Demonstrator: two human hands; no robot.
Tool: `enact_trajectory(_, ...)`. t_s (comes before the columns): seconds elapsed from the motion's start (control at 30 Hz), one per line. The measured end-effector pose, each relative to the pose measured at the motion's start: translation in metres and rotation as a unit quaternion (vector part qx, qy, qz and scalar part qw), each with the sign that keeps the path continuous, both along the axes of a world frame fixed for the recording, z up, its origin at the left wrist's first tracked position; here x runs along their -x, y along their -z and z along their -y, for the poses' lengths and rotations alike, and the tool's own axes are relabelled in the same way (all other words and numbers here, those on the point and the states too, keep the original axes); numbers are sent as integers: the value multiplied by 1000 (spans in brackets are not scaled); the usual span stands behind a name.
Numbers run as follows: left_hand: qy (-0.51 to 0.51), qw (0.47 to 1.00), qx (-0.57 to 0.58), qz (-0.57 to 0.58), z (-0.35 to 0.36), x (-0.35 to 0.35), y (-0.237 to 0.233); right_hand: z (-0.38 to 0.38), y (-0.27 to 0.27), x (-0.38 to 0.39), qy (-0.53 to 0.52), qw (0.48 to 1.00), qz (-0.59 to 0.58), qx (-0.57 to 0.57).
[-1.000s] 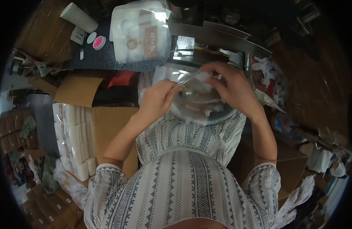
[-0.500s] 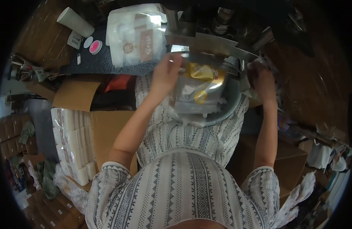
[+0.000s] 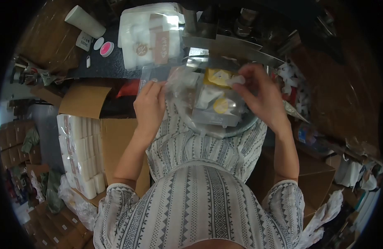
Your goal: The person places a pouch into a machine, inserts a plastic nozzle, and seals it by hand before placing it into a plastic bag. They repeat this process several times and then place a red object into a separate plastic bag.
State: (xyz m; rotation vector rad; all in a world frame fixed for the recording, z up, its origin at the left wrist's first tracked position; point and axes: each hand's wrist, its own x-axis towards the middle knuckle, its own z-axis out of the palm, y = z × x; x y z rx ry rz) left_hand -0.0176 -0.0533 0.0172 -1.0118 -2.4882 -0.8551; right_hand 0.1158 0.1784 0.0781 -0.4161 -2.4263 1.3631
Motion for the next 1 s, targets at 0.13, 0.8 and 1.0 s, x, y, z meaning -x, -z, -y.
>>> enact_trajectory(0.13, 19, 999, -21, 33, -9, -14, -22, 12, 6, 15, -56, 991, -61, -103)
enact_trajectory(0.8, 97, 855, -154, 486, -77, 17, 7, -87, 40, -53, 207, 890, 286, -289)
enact_trajectory(1.0, 10, 977, 151, -150, -22, 42, 49, -101, 46, -39, 172, 925, 252, -227)
